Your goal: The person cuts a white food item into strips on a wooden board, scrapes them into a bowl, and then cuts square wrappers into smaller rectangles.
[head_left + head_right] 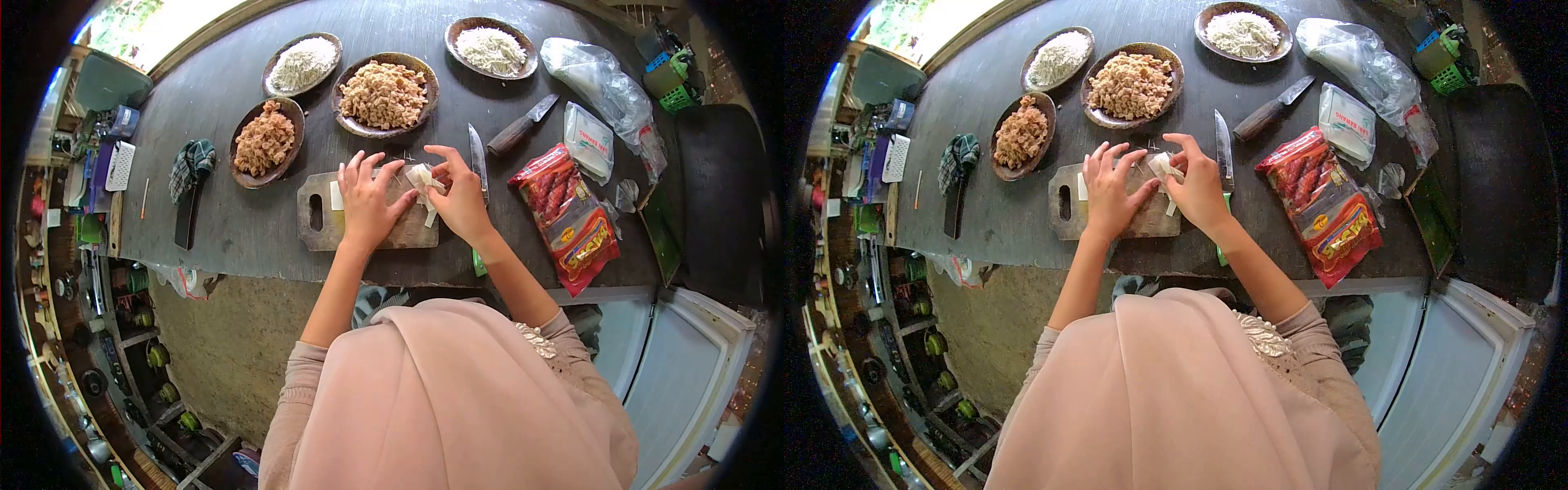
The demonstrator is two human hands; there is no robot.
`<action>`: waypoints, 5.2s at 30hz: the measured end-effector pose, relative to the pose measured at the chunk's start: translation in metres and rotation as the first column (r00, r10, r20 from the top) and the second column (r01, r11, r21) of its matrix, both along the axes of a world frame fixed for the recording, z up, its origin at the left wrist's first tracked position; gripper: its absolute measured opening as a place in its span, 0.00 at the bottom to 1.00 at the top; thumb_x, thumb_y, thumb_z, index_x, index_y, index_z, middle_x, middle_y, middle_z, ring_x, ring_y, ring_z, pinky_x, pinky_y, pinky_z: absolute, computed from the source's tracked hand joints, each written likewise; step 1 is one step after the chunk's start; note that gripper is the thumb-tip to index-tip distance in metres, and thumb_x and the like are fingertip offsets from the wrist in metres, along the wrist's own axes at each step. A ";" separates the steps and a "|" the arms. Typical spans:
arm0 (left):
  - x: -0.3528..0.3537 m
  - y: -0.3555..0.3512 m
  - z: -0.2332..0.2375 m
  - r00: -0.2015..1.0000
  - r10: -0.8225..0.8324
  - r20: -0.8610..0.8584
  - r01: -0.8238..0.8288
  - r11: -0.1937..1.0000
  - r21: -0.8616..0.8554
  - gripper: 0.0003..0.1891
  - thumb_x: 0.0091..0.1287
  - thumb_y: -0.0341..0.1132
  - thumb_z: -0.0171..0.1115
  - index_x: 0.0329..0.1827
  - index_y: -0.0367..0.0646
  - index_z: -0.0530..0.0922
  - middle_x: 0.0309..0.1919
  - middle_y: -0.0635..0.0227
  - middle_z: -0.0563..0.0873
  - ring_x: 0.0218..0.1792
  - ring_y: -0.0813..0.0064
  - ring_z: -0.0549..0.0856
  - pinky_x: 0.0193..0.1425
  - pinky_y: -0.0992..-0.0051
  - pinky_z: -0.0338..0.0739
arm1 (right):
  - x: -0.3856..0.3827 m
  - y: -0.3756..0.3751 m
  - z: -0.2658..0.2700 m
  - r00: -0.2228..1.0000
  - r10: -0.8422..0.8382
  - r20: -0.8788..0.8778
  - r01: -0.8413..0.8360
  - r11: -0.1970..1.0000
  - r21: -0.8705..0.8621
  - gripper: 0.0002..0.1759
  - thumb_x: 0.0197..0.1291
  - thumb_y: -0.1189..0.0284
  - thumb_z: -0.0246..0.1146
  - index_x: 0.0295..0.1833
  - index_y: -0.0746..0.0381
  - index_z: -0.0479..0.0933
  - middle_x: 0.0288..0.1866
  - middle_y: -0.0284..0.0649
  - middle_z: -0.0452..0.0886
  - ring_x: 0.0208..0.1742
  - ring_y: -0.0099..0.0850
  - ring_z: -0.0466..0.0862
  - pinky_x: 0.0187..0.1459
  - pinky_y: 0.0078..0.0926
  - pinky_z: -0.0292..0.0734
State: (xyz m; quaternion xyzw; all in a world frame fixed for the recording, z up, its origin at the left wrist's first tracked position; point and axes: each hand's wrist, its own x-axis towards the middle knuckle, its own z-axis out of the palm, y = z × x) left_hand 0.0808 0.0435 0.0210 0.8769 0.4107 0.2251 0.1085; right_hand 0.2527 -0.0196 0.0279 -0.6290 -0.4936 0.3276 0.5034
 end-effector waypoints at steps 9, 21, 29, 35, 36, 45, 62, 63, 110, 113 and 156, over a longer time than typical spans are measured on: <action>0.001 -0.036 0.013 0.992 0.067 0.107 -0.065 0.997 -0.031 0.20 0.63 0.44 0.72 0.57 0.52 0.83 0.64 0.61 0.78 0.75 0.49 0.65 0.79 0.40 0.50 | 0.010 -0.001 -0.015 0.981 -0.130 -0.145 0.130 0.992 -0.007 0.30 0.56 0.85 0.68 0.65 0.62 0.74 0.39 0.43 0.85 0.39 0.30 0.87 0.43 0.29 0.82; 0.008 -0.041 0.010 1.000 -0.030 -0.009 0.030 0.999 -0.027 0.20 0.66 0.44 0.69 0.62 0.57 0.84 0.72 0.62 0.74 0.79 0.48 0.60 0.81 0.38 0.42 | 0.012 -0.001 -0.019 0.987 -0.119 -0.105 0.117 0.993 -0.030 0.33 0.55 0.83 0.69 0.68 0.62 0.71 0.39 0.44 0.84 0.40 0.33 0.87 0.43 0.30 0.81; 0.004 -0.040 0.005 0.996 -0.082 0.020 0.083 0.992 -0.092 0.21 0.68 0.45 0.68 0.64 0.64 0.83 0.73 0.61 0.73 0.79 0.46 0.59 0.81 0.38 0.40 | 0.009 -0.005 -0.031 0.976 -0.108 -0.191 0.111 0.994 0.007 0.34 0.54 0.84 0.68 0.69 0.60 0.71 0.41 0.40 0.83 0.39 0.29 0.85 0.41 0.28 0.81; 0.006 -0.043 0.011 0.983 0.025 0.180 -0.004 0.993 -0.114 0.19 0.63 0.47 0.73 0.57 0.59 0.86 0.69 0.63 0.78 0.74 0.48 0.67 0.77 0.44 0.54 | 0.004 -0.004 -0.023 0.911 -0.079 -0.405 0.090 0.996 0.007 0.35 0.55 0.86 0.67 0.70 0.63 0.69 0.44 0.40 0.84 0.42 0.25 0.85 0.42 0.25 0.81; 0.007 -0.045 0.014 0.983 0.026 0.180 -0.005 0.993 -0.115 0.19 0.63 0.47 0.73 0.57 0.59 0.86 0.69 0.63 0.78 0.74 0.48 0.67 0.77 0.44 0.54 | 0.002 -0.004 -0.020 0.884 -0.097 -0.456 0.108 0.994 -0.002 0.34 0.57 0.87 0.67 0.70 0.63 0.68 0.44 0.41 0.84 0.43 0.25 0.85 0.44 0.25 0.82; 0.014 -0.055 0.008 0.995 -0.046 0.089 0.035 0.993 0.115 0.09 0.57 0.40 0.77 0.40 0.55 0.87 0.57 0.72 0.83 0.66 0.57 0.73 0.68 0.54 0.62 | 0.028 -0.017 0.001 0.329 -0.076 -0.941 0.104 0.994 -0.044 0.29 0.64 0.83 0.59 0.71 0.63 0.68 0.51 0.43 0.82 0.50 0.31 0.84 0.52 0.30 0.82; 0.026 -0.053 0.027 0.775 0.218 0.593 0.066 0.906 -0.419 0.05 0.60 0.30 0.74 0.38 0.46 0.87 0.37 0.70 0.88 0.47 0.66 0.78 0.55 0.63 0.70 | 0.009 -0.023 -0.010 0.012 -0.195 -0.981 0.072 0.978 -0.193 0.12 0.69 0.64 0.65 0.53 0.58 0.78 0.43 0.42 0.85 0.44 0.37 0.86 0.46 0.35 0.83; 0.028 -0.055 0.027 0.799 0.178 0.574 0.074 0.919 -0.388 0.05 0.61 0.30 0.74 0.37 0.46 0.87 0.38 0.68 0.88 0.47 0.66 0.79 0.54 0.65 0.71 | 0.001 -0.023 -0.007 0.062 -0.205 -0.977 0.051 0.978 -0.202 0.12 0.68 0.67 0.65 0.54 0.59 0.77 0.43 0.42 0.85 0.45 0.37 0.86 0.47 0.34 0.83; -0.062 -0.029 0.006 0.092 0.443 0.892 0.058 0.892 -0.449 0.29 0.83 0.58 0.34 0.68 0.44 0.66 0.67 0.49 0.76 0.70 0.56 0.75 0.78 0.54 0.63 | -0.063 0.019 0.030 0.591 -0.069 -0.803 0.182 0.982 0.050 0.12 0.73 0.62 0.63 0.47 0.58 0.71 0.22 0.29 0.63 0.24 0.20 0.66 0.30 0.24 0.62; -0.059 -0.031 0.003 0.146 0.434 0.889 0.095 0.888 -0.449 0.27 0.83 0.57 0.37 0.66 0.43 0.68 0.63 0.51 0.78 0.65 0.58 0.78 0.75 0.59 0.69 | -0.065 0.022 0.003 0.945 -0.084 -0.317 0.189 0.929 0.317 0.10 0.70 0.69 0.66 0.47 0.61 0.72 0.22 0.27 0.64 0.24 0.17 0.63 0.27 0.21 0.58; -0.084 0.070 0.024 0.986 -0.166 -0.004 0.164 0.980 -0.112 0.21 0.54 0.45 0.80 0.50 0.54 0.85 0.46 0.67 0.79 0.53 0.61 0.76 0.56 0.61 0.69 | -0.067 0.036 0.023 0.663 -0.016 0.749 0.158 0.980 -0.119 0.15 0.54 0.62 0.76 0.47 0.50 0.87 0.47 0.39 0.75 0.54 0.38 0.74 0.55 0.38 0.68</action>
